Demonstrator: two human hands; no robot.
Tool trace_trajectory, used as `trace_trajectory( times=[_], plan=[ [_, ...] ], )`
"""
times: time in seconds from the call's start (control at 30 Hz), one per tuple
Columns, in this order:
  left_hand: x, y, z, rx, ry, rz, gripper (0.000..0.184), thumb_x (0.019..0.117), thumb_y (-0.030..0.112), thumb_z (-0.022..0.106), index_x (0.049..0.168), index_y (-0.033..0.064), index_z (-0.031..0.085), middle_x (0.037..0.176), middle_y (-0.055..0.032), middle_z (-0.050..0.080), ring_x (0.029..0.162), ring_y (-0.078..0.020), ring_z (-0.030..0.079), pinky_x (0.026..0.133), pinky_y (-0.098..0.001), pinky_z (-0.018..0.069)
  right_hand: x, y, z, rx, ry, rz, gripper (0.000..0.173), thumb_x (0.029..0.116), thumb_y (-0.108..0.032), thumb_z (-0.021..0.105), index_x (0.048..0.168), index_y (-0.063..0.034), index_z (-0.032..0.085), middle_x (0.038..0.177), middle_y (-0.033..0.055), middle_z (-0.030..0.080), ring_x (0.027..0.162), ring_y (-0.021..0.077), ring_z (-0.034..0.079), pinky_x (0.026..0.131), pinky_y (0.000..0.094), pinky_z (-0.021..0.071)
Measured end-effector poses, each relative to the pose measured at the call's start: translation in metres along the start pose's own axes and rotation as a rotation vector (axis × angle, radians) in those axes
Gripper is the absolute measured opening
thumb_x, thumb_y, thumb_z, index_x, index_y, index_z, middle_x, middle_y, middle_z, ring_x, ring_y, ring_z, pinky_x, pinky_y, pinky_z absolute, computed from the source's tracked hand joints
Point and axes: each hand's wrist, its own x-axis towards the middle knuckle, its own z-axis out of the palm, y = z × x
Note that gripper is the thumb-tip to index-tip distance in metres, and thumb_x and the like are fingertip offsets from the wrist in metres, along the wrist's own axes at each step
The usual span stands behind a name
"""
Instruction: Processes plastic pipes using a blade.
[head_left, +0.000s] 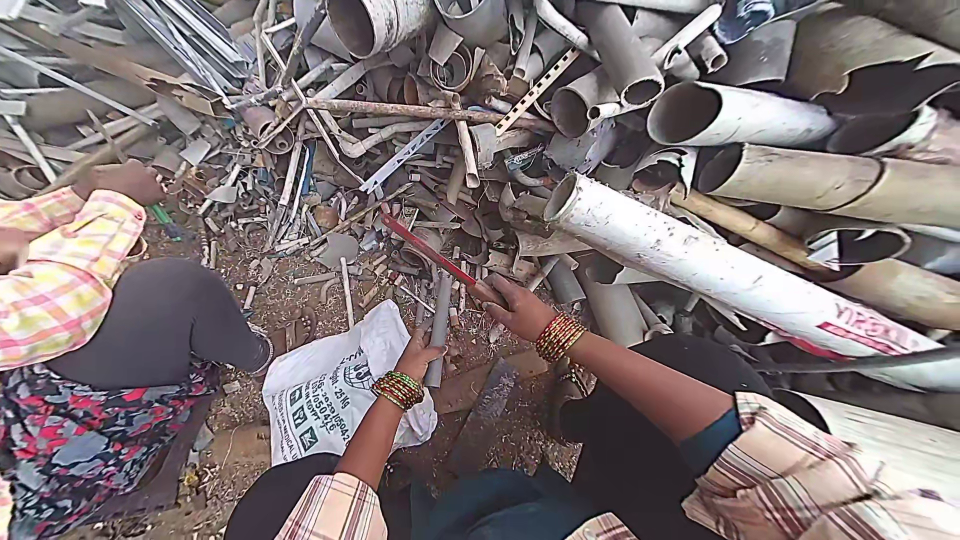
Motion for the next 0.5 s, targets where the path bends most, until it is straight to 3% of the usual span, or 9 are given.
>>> trace_trajectory(
  times=[0.13,0.23,0.37,0.5],
  plan=[
    [-0.002,-0.001,-0.001,0.091,0.069,-0.014,0.063,0.0958,-0.012,0.053,0.153,0.0011,0.031,0.132,-0.0184,0.054,0.077,-0.0148,0.062,0.061,-0.0272,0.0509,0.003,0.001,0.007,-0.283,-0.247,0.193,0.043,0.1075,-0.018,0.049,0.148,-0.0032,0.045,0.131,0.0315,0.06,0.124,0.0474,0.058,0.103,0.0631,0.0427],
    [-0.001,-0.002,-0.004,0.101,0.126,-0.038,0.064,0.0932,-0.013,0.057,0.151,0.0002,0.034,0.133,-0.0197,0.053,0.078,-0.0161,0.061,0.063,-0.0281,0.0514,0.004,0.003,0.012,-0.306,-0.258,0.164,0.044,0.1064,-0.017,0.051,0.149,-0.0045,0.046,0.132,0.0307,0.06,0.125,0.0475,0.058,0.103,0.0635,0.0423],
    [-0.004,-0.002,-0.007,0.05,0.162,0.003,0.06,0.0919,-0.014,0.058,0.147,-0.0017,0.039,0.125,-0.0189,0.057,0.073,-0.015,0.061,0.058,-0.0268,0.0511,0.007,0.008,0.013,-0.278,-0.29,0.041,0.051,0.1066,-0.019,0.054,0.155,-0.0073,0.043,0.14,0.0276,0.058,0.131,0.043,0.055,0.111,0.059,0.0382],
    [-0.009,-0.003,-0.005,0.041,0.169,0.023,0.061,0.0908,-0.014,0.058,0.148,-0.001,0.04,0.128,-0.0186,0.057,0.07,-0.0138,0.061,0.056,-0.026,0.0508,0.016,0.012,0.01,-0.304,-0.181,0.126,0.047,0.1079,-0.019,0.05,0.151,-0.0035,0.046,0.138,0.0295,0.058,0.13,0.0455,0.055,0.109,0.0613,0.0391]
  ],
)
